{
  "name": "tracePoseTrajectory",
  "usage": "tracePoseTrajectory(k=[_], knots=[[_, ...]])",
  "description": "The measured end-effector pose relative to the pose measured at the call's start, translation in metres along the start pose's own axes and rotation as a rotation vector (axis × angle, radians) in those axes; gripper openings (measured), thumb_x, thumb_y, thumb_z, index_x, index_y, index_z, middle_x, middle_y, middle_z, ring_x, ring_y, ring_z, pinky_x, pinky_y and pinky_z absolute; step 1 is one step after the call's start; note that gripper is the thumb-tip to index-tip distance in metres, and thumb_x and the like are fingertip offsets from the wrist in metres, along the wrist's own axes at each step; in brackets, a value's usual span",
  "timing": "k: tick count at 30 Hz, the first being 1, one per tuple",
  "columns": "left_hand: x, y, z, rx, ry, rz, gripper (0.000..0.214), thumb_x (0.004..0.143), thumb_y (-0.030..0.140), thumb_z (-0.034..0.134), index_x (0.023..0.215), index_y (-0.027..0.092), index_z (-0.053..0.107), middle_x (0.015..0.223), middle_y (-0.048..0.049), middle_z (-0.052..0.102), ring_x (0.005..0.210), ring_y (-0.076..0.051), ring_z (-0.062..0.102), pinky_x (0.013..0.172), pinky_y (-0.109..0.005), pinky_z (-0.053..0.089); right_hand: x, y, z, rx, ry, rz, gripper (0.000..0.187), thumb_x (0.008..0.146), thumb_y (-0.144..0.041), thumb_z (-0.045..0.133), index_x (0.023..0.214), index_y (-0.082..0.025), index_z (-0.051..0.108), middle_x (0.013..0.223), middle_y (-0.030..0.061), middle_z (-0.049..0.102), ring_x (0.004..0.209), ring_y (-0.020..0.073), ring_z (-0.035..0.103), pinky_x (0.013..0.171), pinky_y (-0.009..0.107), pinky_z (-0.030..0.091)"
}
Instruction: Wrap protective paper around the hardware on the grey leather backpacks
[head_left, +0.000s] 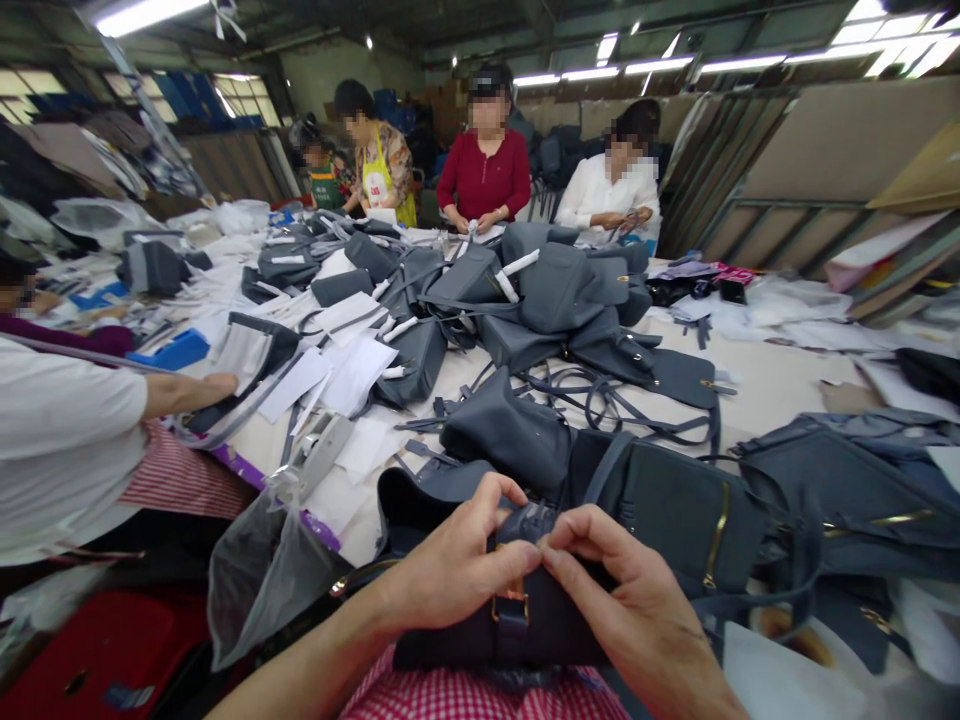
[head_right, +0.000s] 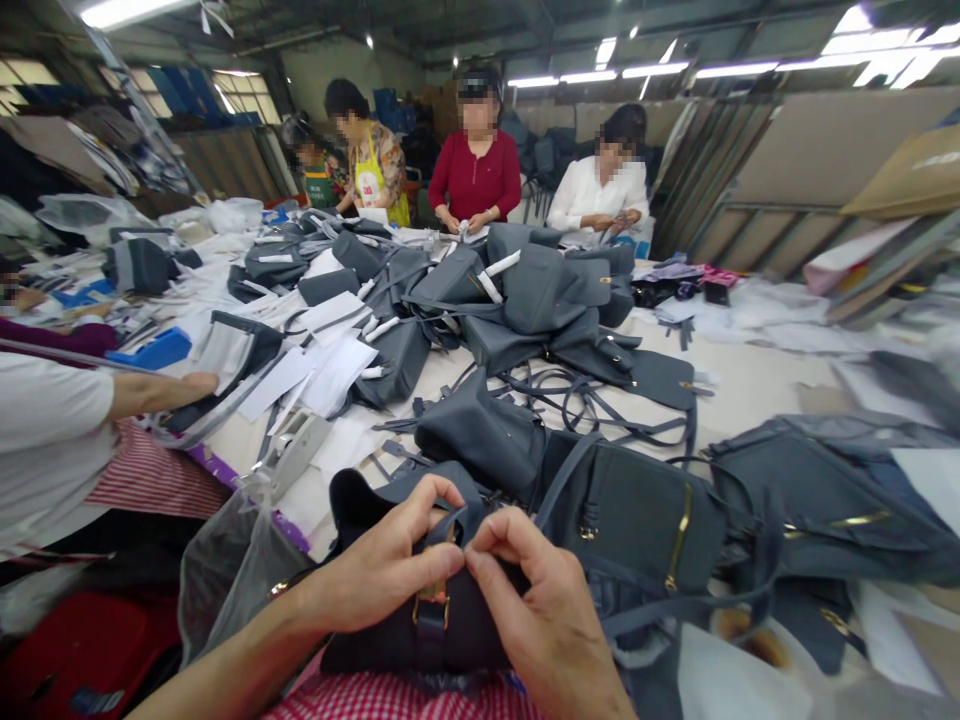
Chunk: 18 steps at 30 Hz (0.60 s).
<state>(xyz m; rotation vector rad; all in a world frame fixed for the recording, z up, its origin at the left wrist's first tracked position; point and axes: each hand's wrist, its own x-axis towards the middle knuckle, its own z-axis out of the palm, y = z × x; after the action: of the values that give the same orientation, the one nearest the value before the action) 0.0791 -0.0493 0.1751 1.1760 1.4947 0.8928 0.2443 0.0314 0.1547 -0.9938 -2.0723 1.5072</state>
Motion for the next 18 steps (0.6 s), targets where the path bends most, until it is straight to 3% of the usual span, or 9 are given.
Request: tracePoseTrajectory(k=[4,10,18], knots=[[-0.0021,-0.0066,-0.005,0.007,-0.092,0.054,0.027,0.088,0.024,0.048,0.112,0.021,0.037,0.081,0.0044,0.046,0.068,-0.011,0.044,0.064,-0.024,0.038,-0.0011,0.0022,0.0023,0.01,-0.055,0.006,0.02,0.084,-0.037,0.056,0.071,-0.022,0.057,0.066,-0.0027,0.062,0.06,0.0126,0.057,0.053,0.019,0.042],[-0.0057,-0.002,-0.0039,0.102,0.02,0.041,0.042,0.084,0.02,0.053,0.12,0.021,0.032,0.088,0.0017,0.054,0.08,-0.015,0.052,0.076,-0.029,0.041,0.0011,0.0024,-0.0008,0.003,-0.068,0.036,0.019,0.084,-0.038,0.056,0.073,-0.022,0.058,0.067,-0.0029,0.064,0.06,0.0126,0.056,0.053,0.019,0.041],[-0.0106,0.0004,-0.0094,0.038,-0.072,0.072,0.043,0.085,0.014,0.046,0.125,0.022,0.034,0.087,0.003,0.054,0.08,-0.013,0.053,0.077,-0.029,0.042,0.0003,0.006,-0.0035,0.031,-0.094,0.079,0.016,0.084,-0.037,0.056,0.077,-0.023,0.058,0.071,-0.0026,0.068,0.064,0.0133,0.059,0.057,0.02,0.043]])
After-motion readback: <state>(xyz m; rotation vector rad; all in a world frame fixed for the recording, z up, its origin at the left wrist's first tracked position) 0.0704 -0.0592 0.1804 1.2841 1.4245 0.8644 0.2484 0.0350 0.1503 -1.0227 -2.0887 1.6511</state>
